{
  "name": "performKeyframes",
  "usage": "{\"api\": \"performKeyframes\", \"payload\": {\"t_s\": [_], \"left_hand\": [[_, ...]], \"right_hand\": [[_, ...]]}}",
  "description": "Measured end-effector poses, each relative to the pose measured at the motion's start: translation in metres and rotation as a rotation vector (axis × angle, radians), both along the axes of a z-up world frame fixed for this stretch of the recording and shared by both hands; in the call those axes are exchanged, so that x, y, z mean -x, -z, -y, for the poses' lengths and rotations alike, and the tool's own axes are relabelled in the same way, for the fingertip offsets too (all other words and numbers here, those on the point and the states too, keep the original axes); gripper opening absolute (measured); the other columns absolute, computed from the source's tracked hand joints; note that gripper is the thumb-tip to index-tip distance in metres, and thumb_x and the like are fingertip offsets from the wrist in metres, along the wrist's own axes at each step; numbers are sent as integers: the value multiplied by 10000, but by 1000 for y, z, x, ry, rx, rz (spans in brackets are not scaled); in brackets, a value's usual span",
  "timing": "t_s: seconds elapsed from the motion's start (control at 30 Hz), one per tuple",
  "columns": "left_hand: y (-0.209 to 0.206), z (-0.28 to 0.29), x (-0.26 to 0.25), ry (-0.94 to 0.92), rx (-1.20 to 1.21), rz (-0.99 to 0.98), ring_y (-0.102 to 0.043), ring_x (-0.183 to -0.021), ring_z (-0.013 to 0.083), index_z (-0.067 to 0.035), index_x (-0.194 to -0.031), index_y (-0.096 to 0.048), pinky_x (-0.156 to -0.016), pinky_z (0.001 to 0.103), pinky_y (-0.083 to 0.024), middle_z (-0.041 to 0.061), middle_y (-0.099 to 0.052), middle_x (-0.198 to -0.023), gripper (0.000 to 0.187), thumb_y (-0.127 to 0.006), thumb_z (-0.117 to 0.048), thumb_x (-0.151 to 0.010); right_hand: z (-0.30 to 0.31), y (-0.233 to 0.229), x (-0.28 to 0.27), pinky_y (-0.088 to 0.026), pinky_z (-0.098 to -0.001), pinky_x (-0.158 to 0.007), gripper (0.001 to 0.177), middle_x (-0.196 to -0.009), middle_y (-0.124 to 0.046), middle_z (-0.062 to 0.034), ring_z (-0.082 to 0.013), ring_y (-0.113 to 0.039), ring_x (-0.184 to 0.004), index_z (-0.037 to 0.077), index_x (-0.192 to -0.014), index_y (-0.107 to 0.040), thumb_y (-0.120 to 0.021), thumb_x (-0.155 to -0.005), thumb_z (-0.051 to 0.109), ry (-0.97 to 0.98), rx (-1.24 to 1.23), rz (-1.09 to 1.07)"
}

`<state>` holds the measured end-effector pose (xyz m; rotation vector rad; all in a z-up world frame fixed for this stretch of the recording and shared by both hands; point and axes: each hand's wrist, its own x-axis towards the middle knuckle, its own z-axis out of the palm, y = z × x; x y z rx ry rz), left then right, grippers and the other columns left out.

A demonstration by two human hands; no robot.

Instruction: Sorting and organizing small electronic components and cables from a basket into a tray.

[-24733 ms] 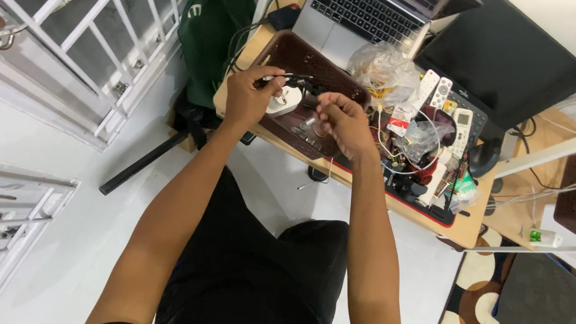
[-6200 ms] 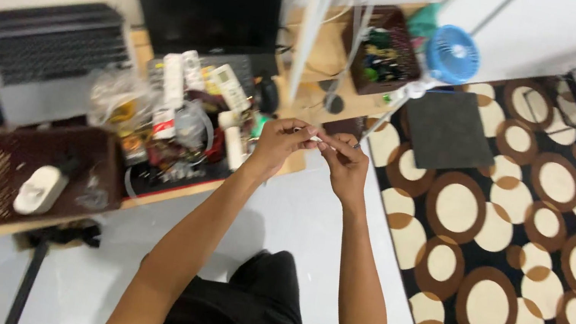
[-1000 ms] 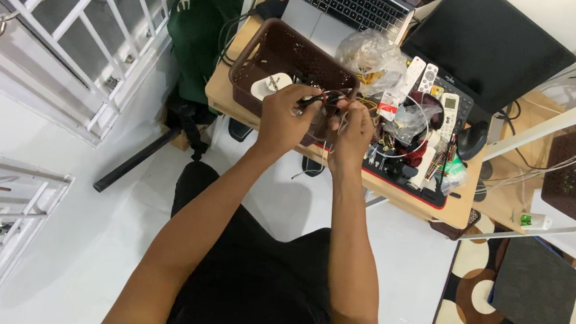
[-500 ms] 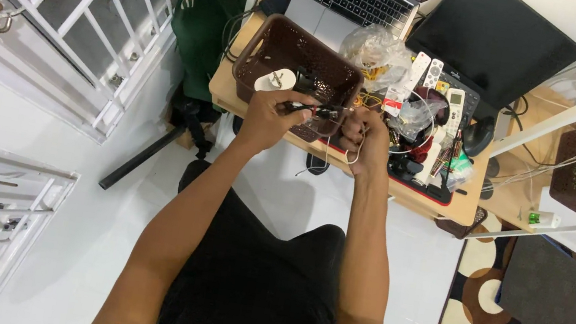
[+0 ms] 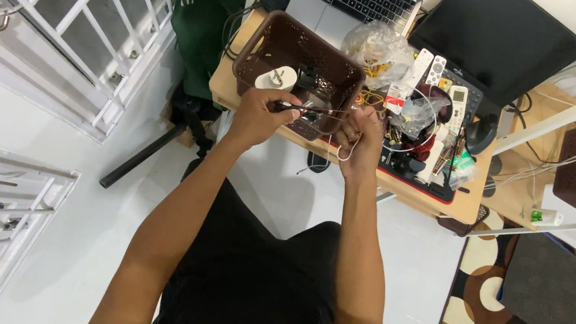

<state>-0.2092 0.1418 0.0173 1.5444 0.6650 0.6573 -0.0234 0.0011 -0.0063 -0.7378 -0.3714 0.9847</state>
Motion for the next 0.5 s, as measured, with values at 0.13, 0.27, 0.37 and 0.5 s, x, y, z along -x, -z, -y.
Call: {"api": "performKeyframes", "payload": {"t_s": [0.13,0.27,0.37,0.5], "left_hand": [[-6,0,5,72,28,19,-704,-698,89,-47,-996,-810,-617,217,-548,57,-776,-839,185,-812,-36,-812],[4,-6,-1,110,147,107,-699,-685,105,-20,-1012,-794,-607,226,-548,87,-760,-812,201,-795,1,-813],[18,-18,-8,22,276,162,-700,-683,125,4,-1001,-785,-620,233,-576,109,-752,-826,191,-783,32,-812],[24,-45,4,-103,601,348,-738,-740,165,47,-982,-762,-690,242,-647,135,-750,-919,155,-755,67,-828]], "right_hand": [[-3,-19,-6,-266,-198,-440,227,-692,-413,82,-26,-361,-561,192,-838,-503,-633,-1024,198,158,71,233],[-10,-10,-14,-238,-220,-423,231,-683,-390,74,-44,-342,-550,175,-825,-505,-609,-1023,234,247,148,43],[-7,0,-10,-228,-233,-419,260,-673,-357,76,-51,-319,-542,176,-799,-468,-608,-1015,211,319,111,-2],[8,7,-11,-217,-237,-416,253,-662,-350,76,-50,-303,-519,184,-783,-465,-612,-988,201,345,81,-13]]}}
